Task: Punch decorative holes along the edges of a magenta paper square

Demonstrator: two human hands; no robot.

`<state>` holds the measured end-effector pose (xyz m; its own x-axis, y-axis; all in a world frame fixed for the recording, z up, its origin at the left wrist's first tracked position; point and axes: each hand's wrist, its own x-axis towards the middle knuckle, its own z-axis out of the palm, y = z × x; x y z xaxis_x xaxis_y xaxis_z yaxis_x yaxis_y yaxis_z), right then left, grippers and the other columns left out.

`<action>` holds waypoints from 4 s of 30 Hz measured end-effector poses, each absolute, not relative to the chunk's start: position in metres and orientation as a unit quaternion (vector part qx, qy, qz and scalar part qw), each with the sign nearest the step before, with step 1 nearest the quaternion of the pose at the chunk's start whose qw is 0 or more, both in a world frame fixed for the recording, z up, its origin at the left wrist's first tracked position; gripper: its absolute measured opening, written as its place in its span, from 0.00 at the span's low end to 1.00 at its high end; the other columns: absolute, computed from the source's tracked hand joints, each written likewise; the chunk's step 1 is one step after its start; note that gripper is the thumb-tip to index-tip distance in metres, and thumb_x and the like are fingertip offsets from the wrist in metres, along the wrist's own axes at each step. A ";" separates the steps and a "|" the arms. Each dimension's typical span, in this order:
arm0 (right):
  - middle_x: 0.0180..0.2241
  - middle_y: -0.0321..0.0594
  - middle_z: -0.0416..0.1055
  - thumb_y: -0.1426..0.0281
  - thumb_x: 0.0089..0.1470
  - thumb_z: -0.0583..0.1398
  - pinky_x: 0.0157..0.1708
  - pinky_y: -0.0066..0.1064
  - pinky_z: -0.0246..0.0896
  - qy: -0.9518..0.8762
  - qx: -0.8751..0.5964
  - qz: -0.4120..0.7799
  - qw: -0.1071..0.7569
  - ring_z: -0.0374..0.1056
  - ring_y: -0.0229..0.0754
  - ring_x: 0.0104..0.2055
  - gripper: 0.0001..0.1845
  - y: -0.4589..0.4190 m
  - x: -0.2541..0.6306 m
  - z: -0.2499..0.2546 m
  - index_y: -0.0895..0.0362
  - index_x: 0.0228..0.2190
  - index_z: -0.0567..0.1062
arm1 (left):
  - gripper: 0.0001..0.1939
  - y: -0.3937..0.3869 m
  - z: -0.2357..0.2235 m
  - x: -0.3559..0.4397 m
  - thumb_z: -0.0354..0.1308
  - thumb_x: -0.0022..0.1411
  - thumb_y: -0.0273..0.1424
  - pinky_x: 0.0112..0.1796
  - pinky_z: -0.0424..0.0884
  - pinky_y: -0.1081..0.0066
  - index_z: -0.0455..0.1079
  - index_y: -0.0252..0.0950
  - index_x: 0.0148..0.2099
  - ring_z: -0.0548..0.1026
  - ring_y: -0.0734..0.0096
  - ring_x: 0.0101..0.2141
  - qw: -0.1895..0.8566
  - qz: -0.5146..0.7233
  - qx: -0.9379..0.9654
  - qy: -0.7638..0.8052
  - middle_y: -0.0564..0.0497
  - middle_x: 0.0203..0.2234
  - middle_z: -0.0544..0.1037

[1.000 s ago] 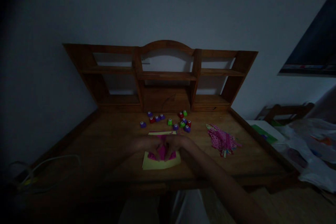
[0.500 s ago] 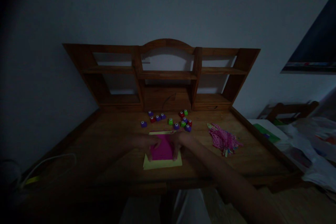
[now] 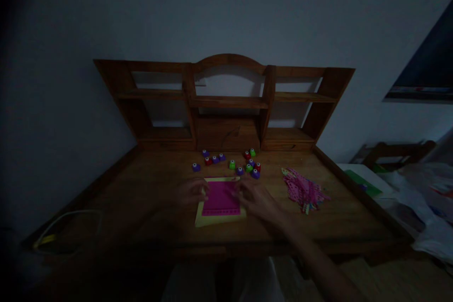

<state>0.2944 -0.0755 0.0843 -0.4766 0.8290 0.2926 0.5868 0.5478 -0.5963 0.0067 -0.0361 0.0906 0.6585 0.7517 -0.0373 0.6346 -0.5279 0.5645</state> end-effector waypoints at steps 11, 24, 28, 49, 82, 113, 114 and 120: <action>0.57 0.51 0.65 0.76 0.55 0.53 0.61 0.43 0.52 -0.945 -0.266 0.034 0.186 0.56 0.47 0.62 0.25 -0.128 0.272 0.070 0.63 0.55 0.65 | 0.17 -0.144 0.024 0.021 0.48 0.67 0.27 0.58 0.63 0.60 0.65 0.29 0.56 0.62 0.59 0.60 -0.098 0.216 0.931 0.277 0.40 0.56 0.69; 0.57 0.59 0.63 0.73 0.55 0.53 0.61 0.47 0.54 -0.956 -0.242 0.002 0.168 0.53 0.52 0.64 0.31 -0.123 0.265 0.040 0.71 0.59 0.58 | 0.16 -0.145 0.020 0.022 0.46 0.66 0.25 0.59 0.62 0.58 0.65 0.30 0.54 0.59 0.58 0.61 -0.030 0.200 0.929 0.311 0.39 0.59 0.66; 0.55 0.62 0.64 0.73 0.55 0.53 0.58 0.46 0.59 -0.953 -0.241 -0.020 0.184 0.55 0.53 0.62 0.31 -0.125 0.265 0.034 0.72 0.58 0.59 | 0.16 -0.147 0.015 0.023 0.47 0.64 0.26 0.59 0.61 0.56 0.66 0.32 0.53 0.59 0.55 0.61 -0.025 0.184 0.930 0.317 0.39 0.59 0.65; 0.57 0.55 0.64 0.76 0.56 0.52 0.58 0.45 0.60 -0.921 -0.334 0.005 0.198 0.60 0.51 0.60 0.32 -0.147 0.309 0.033 0.63 0.62 0.54 | 0.18 -0.154 0.028 0.034 0.48 0.65 0.32 0.55 0.64 0.54 0.65 0.33 0.55 0.65 0.53 0.57 -0.046 0.182 0.919 0.345 0.41 0.59 0.65; 0.54 0.50 0.66 0.73 0.57 0.54 0.58 0.45 0.57 -0.897 -0.336 0.079 0.276 0.60 0.47 0.59 0.26 -0.135 0.284 0.066 0.57 0.57 0.61 | 0.26 -0.154 0.022 -0.005 0.51 0.64 0.30 0.57 0.63 0.56 0.54 0.32 0.64 0.57 0.58 0.62 0.011 0.230 0.896 0.381 0.41 0.61 0.61; 0.55 0.53 0.66 0.71 0.58 0.55 0.56 0.42 0.60 -0.927 -0.315 0.026 0.205 0.62 0.49 0.58 0.30 -0.136 0.292 0.029 0.62 0.60 0.57 | 0.38 -0.143 0.017 0.001 0.48 0.54 0.19 0.60 0.59 0.52 0.46 0.32 0.67 0.54 0.57 0.63 0.059 0.157 0.930 0.327 0.41 0.65 0.55; 0.55 0.53 0.66 0.71 0.58 0.55 0.56 0.43 0.61 -0.924 -0.319 0.028 0.207 0.62 0.49 0.57 0.30 -0.137 0.295 0.028 0.62 0.61 0.57 | 0.37 -0.144 0.018 -0.002 0.48 0.55 0.19 0.60 0.59 0.53 0.46 0.32 0.67 0.53 0.57 0.63 0.056 0.156 0.929 0.330 0.42 0.65 0.55; 0.55 0.52 0.66 0.71 0.59 0.54 0.54 0.41 0.63 -0.915 -0.339 0.044 0.213 0.63 0.49 0.57 0.33 -0.142 0.304 0.033 0.61 0.63 0.51 | 0.37 -0.147 0.019 -0.018 0.48 0.57 0.19 0.58 0.63 0.55 0.44 0.33 0.68 0.56 0.57 0.62 0.035 0.174 0.924 0.339 0.42 0.64 0.57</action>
<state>0.3041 -0.1423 0.0325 -0.6797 0.6394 0.3595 0.6019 0.7662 -0.2250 -0.0176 -0.1470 0.0191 0.7101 0.6381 0.2977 0.6137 -0.7681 0.1825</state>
